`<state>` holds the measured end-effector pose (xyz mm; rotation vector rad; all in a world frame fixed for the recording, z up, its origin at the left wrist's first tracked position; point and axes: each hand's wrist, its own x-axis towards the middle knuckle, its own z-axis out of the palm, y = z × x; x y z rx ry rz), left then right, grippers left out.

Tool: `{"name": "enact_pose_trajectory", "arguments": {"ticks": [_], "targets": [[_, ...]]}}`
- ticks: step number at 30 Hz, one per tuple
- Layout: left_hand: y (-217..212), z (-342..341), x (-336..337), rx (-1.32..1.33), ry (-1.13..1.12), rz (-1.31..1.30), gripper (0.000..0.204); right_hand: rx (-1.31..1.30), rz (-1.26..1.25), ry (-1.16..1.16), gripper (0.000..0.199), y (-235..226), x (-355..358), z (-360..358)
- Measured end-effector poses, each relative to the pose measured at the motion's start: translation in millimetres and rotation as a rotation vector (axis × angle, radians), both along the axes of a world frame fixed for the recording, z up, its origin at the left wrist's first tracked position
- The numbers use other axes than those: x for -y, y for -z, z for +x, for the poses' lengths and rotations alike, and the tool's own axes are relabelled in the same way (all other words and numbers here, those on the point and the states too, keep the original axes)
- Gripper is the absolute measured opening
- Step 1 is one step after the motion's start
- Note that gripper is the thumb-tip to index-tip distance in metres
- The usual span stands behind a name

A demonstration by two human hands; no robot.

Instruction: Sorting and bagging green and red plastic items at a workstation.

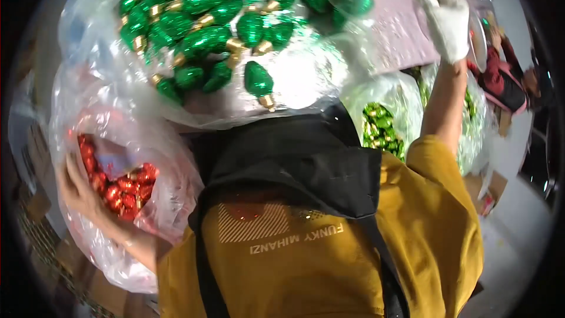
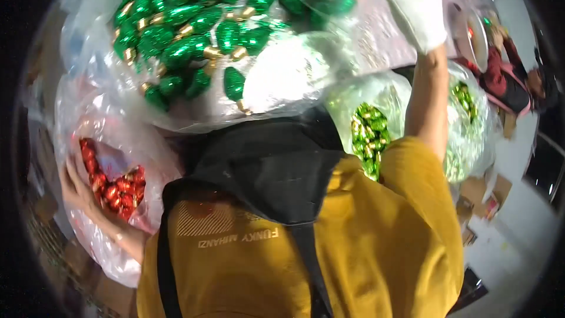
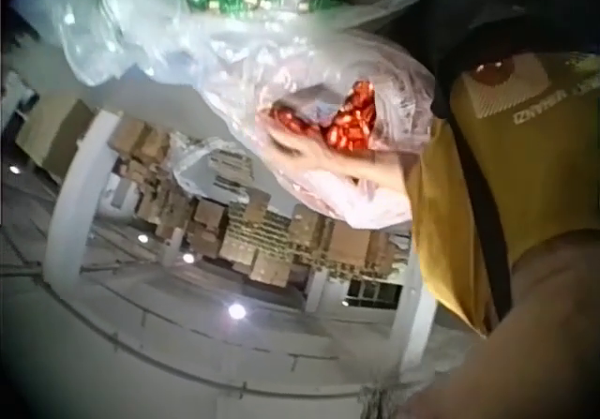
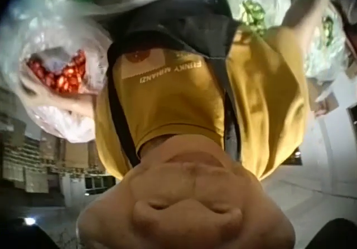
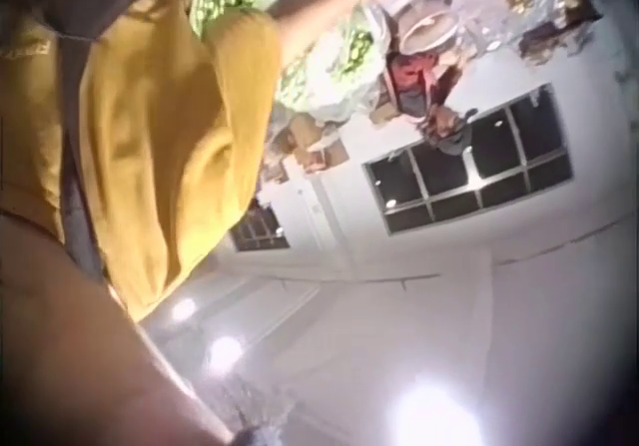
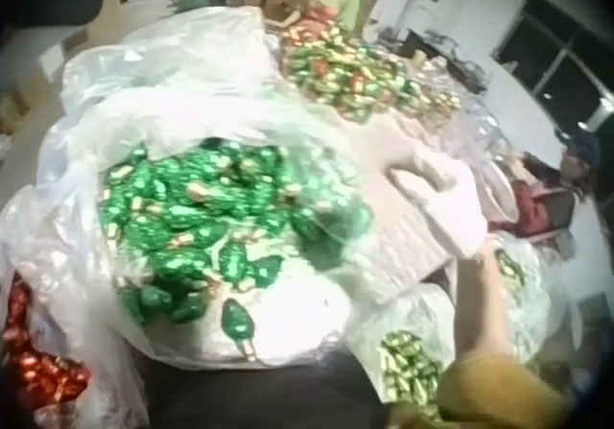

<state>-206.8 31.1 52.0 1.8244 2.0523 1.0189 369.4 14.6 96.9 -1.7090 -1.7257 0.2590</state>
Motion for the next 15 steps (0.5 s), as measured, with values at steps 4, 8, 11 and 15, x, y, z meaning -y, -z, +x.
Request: {"name": "enact_pose_trajectory", "arguments": {"ticks": [4,8,11,15], "targets": [[135,-165,67,-0.279,0.089,-0.650,0.028,-0.545,0.013,0.557,0.020,107,143,65],[193,-111,90,-0.152,0.518,-0.507,0.029,-0.478,-0.042,1.027,0.019,186,257,82],[196,-135,89,-0.327,0.546,-0.562,0.034,-0.381,-0.279,1.198,0.019,241,339,121],[197,-162,99,0.592,-0.128,-0.805,0.035,0.102,-0.929,0.816,0.013,352,398,123]]}}
